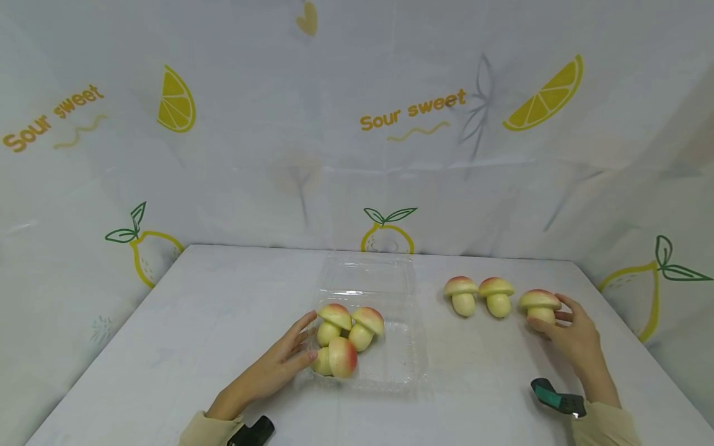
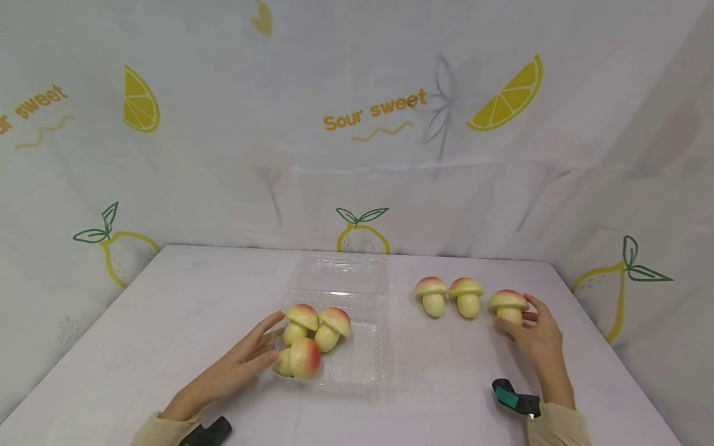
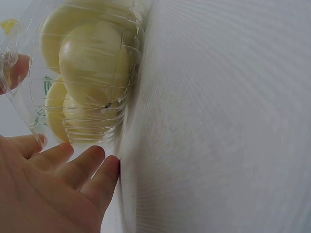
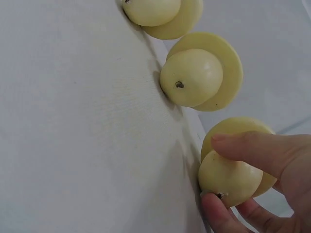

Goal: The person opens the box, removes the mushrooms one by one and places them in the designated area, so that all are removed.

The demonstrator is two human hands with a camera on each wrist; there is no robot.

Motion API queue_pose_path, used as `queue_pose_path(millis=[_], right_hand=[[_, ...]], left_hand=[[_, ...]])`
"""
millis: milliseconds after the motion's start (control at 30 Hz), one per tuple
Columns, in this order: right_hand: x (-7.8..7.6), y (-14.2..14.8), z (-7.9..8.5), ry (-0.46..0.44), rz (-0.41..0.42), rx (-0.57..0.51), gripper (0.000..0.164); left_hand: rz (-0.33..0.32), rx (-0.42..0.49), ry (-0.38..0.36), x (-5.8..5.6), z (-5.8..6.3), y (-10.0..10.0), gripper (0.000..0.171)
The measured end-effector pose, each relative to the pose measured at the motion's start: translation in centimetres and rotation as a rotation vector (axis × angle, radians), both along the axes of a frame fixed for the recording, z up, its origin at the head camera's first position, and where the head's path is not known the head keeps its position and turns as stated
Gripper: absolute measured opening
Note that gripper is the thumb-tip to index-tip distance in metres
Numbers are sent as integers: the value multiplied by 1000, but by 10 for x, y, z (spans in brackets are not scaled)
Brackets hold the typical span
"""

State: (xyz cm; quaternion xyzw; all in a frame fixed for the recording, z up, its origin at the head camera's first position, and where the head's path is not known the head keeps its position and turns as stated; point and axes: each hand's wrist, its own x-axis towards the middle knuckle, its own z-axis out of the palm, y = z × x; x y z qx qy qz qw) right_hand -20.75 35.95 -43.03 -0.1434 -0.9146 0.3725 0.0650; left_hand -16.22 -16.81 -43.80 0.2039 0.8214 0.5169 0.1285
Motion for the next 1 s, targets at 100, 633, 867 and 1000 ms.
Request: queue_pose_path(millis=[100,633,867,1000], right_hand=[[1,1,1,-1,31,-29,91],[-2,-6,-2,62,4,-13,82],[-4,-11,-3,43,-28,-31,81],[-6,-12,-5,41,-49,-19,80]], left_hand=[[0,0,-14,0,1,0,70],[11,-3,-13,0,1,0,69],[8,1,-8,-1,0,0,69],[-3,11,-2,-1,-1,0,69]])
